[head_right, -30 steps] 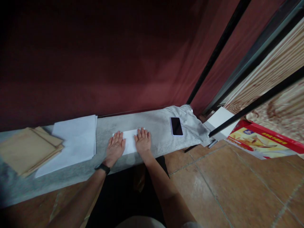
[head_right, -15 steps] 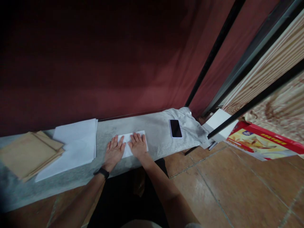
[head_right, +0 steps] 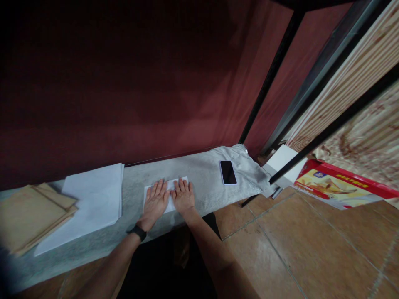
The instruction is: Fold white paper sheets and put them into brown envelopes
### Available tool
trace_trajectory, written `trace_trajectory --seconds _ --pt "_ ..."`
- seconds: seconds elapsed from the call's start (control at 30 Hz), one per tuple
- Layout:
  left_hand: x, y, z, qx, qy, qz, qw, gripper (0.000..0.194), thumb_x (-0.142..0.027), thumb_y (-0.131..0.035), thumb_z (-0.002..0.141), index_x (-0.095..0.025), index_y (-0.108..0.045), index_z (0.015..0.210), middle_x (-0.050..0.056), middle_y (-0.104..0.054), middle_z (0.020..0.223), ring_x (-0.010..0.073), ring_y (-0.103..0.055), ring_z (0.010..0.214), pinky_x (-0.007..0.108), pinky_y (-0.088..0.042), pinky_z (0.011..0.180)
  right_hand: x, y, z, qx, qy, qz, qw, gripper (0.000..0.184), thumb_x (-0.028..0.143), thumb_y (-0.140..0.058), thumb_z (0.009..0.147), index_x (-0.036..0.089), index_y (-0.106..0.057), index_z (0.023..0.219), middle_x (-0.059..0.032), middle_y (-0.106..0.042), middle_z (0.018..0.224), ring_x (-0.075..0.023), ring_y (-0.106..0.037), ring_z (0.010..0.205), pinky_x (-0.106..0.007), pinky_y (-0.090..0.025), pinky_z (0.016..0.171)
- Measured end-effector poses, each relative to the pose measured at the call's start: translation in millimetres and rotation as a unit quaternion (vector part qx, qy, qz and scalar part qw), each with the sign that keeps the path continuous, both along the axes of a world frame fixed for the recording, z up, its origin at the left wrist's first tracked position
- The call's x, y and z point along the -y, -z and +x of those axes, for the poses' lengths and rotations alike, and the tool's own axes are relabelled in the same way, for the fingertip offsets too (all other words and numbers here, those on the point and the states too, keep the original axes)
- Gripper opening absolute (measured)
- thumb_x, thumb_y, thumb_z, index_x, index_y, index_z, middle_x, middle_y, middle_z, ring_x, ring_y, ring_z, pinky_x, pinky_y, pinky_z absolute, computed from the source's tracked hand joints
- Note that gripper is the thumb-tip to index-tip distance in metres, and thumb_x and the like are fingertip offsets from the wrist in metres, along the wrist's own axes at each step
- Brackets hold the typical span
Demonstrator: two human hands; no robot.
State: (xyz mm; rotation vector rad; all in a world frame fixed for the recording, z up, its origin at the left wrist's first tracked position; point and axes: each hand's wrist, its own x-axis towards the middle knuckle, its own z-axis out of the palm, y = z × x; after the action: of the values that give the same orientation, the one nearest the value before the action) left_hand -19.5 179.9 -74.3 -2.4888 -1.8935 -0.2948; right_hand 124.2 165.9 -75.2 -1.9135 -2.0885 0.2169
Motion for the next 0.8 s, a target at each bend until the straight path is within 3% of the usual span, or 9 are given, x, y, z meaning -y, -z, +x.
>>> trace_trajectory --seconds 0.1,0.27,0.53,0.8 --pt "-3.0 6.0 9.2 0.019 0.024 -0.021 0.999 0.059 -0.038 -0.023 0.103 -0.014 -0.041 0.154 0.013 -0.038 0.162 0.0293 -0.027 0.154 0.054 -0.022 0.125 0.8 -1.0 0.7 0.005 -0.005 -0.006 1.000 0.053 0.035 -0.036 0.107 0.019 -0.037 0.158 -0.0108 -0.029 0.165 -0.0290 -0.031 0.152 -0.052 -0.020 0.123" --pt "-3.3 16.9 5.0 0.041 0.033 0.006 0.999 0.060 -0.040 -0.026 0.102 -0.016 -0.039 0.155 0.013 -0.039 0.162 0.0278 -0.027 0.154 0.053 -0.024 0.124 -1.2 -1.2 -0.6 0.008 0.000 -0.016 1.000 0.052 0.032 -0.033 0.108 0.019 -0.037 0.158 -0.0102 -0.030 0.165 -0.0284 -0.031 0.152 -0.053 -0.021 0.123" --pt "-2.8 15.8 2.3 0.045 0.035 0.001 0.998 0.060 -0.034 -0.018 0.103 -0.012 -0.039 0.155 0.012 -0.040 0.162 0.0263 -0.026 0.155 0.051 -0.023 0.125 -12.8 -3.0 -2.9 0.009 -0.053 -0.008 0.999 0.050 0.030 -0.035 0.107 0.019 -0.044 0.155 -0.0082 -0.035 0.163 -0.0257 -0.034 0.151 -0.047 -0.020 0.125" --pt "-2.8 18.2 1.9 0.043 0.032 0.008 0.999 0.061 -0.038 -0.023 0.103 -0.014 -0.038 0.156 0.012 -0.040 0.161 0.0263 -0.026 0.155 0.050 -0.023 0.126 -10.7 3.5 15.1 -0.003 0.028 0.009 1.000 0.058 0.042 -0.036 0.107 0.012 -0.036 0.157 -0.0135 -0.035 0.162 -0.0279 -0.035 0.150 -0.050 -0.024 0.122"
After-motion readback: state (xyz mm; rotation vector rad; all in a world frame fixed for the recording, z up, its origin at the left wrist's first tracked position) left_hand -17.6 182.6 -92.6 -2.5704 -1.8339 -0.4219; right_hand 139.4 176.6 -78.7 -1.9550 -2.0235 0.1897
